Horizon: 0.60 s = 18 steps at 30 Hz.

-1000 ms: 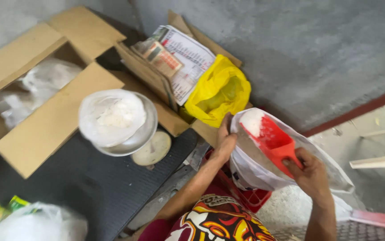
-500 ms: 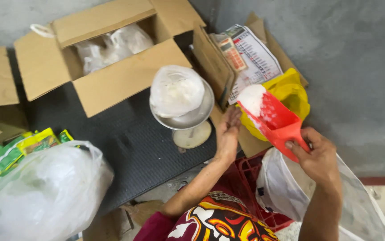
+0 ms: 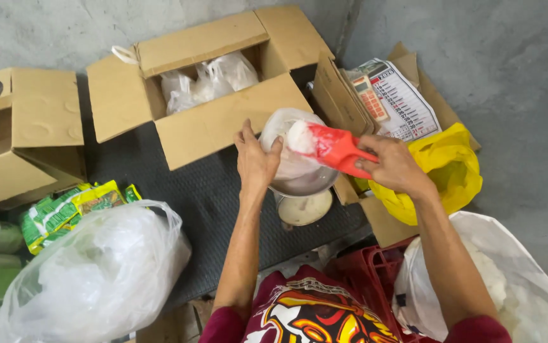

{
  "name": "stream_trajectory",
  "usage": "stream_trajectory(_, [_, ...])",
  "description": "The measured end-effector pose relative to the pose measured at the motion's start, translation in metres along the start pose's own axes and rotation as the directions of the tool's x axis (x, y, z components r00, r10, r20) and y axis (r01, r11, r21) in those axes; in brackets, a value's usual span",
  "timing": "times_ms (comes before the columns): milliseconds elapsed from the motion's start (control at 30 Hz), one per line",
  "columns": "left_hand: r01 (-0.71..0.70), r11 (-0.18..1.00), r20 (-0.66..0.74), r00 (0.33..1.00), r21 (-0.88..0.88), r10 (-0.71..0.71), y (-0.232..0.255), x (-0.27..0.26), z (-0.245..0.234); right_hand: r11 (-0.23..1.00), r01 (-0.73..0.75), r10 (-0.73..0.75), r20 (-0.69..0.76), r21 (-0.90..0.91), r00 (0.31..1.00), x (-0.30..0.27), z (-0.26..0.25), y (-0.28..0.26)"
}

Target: Weighing white powder from a large sack into smaller plastic bags using a scale and a red scoop.

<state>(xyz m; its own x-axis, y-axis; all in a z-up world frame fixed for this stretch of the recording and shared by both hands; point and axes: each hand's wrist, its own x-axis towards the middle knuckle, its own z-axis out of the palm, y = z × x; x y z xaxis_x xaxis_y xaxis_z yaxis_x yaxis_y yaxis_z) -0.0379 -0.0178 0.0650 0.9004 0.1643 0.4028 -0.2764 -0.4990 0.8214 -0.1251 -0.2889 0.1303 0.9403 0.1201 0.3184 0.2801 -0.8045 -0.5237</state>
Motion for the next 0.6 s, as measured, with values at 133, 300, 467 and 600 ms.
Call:
stream_trajectory(133, [-0.009, 1.000, 0.096, 0.995, 0.021, 0.007, -0.051, 0.018, 0.029, 0.996, -0.015, 0.030, 0.156, -0.093, 0.987, 0.031, 0.015, -0.015])
stream_trajectory(300, [0.184, 0.919, 0.167, 0.977, -0.348, -0.132, -0.066, 0.028, 0.045, 0.962, 0.204, -0.177, 0.158, -0.179, 0.971, 0.054, 0.030, -0.023])
stream_trajectory(467, [0.361, 0.660, 0.304, 0.930, -0.659, -0.205, -0.065, 0.032, 0.042, 0.869, 0.272, -0.215, 0.180, -0.414, 0.960, 0.065, 0.016, -0.054])
stream_trajectory(600, [0.256, 0.768, 0.241, 0.961, -0.587, -0.136, -0.051, 0.028, 0.030, 0.687, 0.409, -0.293, 0.285, -0.601, 0.913, 0.073, 0.010, -0.062])
